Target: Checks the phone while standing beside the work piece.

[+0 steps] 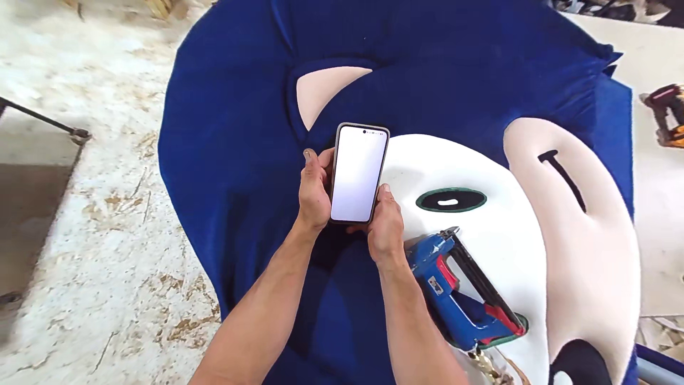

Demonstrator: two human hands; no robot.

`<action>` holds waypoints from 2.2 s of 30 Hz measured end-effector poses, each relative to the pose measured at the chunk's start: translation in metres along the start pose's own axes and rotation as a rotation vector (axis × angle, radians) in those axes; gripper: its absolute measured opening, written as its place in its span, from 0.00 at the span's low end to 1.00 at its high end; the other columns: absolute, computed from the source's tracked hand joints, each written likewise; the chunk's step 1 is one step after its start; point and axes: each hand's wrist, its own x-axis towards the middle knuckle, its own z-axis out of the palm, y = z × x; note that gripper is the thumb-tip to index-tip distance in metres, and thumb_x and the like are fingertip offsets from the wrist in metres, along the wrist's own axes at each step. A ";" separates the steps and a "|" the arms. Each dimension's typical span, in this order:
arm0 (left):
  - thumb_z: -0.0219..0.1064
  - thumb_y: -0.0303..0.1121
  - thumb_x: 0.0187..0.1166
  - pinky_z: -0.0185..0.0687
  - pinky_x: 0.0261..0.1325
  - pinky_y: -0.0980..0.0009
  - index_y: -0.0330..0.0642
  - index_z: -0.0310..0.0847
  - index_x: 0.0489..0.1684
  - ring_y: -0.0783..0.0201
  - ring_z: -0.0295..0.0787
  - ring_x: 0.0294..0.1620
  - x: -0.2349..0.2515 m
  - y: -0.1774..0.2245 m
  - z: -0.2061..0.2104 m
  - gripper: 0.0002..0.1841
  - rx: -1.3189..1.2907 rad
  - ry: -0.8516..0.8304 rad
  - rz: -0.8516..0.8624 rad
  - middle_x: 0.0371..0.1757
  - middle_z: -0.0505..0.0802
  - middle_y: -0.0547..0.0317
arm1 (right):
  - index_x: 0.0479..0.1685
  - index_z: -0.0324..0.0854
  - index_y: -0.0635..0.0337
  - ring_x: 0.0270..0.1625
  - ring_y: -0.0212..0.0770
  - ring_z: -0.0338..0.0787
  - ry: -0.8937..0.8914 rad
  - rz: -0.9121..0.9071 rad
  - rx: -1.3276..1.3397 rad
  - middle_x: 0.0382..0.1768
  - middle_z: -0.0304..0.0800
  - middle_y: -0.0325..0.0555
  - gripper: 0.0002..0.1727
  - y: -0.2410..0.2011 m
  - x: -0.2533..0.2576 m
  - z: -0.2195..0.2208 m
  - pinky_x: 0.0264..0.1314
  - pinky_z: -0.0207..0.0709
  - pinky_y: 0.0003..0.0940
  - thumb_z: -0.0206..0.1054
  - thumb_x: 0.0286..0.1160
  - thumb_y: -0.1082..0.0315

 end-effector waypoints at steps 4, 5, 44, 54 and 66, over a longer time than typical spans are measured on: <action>0.11 0.59 0.87 0.91 0.56 0.61 0.41 0.75 0.74 0.64 0.93 0.53 -0.001 0.001 0.001 0.47 -0.009 -0.006 -0.001 0.54 0.94 0.54 | 0.58 0.80 0.64 0.41 0.46 0.96 0.001 0.009 -0.003 0.44 0.93 0.53 0.33 0.000 0.000 0.000 0.27 0.90 0.42 0.27 0.96 0.54; 0.11 0.60 0.87 0.91 0.57 0.61 0.41 0.75 0.74 0.63 0.93 0.54 -0.001 0.001 0.001 0.47 -0.016 -0.007 -0.001 0.55 0.94 0.54 | 0.57 0.79 0.63 0.41 0.46 0.96 -0.002 0.005 -0.002 0.44 0.93 0.52 0.33 0.000 0.000 0.000 0.27 0.90 0.42 0.27 0.96 0.54; 0.10 0.59 0.87 0.90 0.62 0.57 0.42 0.70 0.79 0.60 0.91 0.61 -0.005 0.004 0.004 0.46 -0.046 -0.053 -0.038 0.63 0.91 0.51 | 0.56 0.80 0.58 0.37 0.43 0.96 -0.027 -0.006 0.008 0.40 0.94 0.49 0.34 0.002 -0.003 -0.001 0.24 0.89 0.37 0.25 0.95 0.52; 0.12 0.58 0.88 0.91 0.59 0.59 0.42 0.70 0.78 0.62 0.92 0.58 -0.005 0.003 0.003 0.44 -0.023 -0.041 -0.037 0.60 0.91 0.52 | 0.57 0.80 0.58 0.36 0.43 0.96 -0.031 0.008 0.010 0.41 0.94 0.50 0.34 0.002 -0.003 -0.001 0.23 0.89 0.37 0.26 0.95 0.51; 0.13 0.57 0.89 0.89 0.63 0.58 0.41 0.69 0.79 0.61 0.91 0.61 -0.006 0.002 0.003 0.43 0.000 -0.035 -0.045 0.63 0.90 0.51 | 0.60 0.81 0.57 0.37 0.43 0.96 -0.018 0.021 -0.003 0.42 0.95 0.50 0.33 0.002 -0.003 -0.001 0.23 0.89 0.37 0.27 0.96 0.52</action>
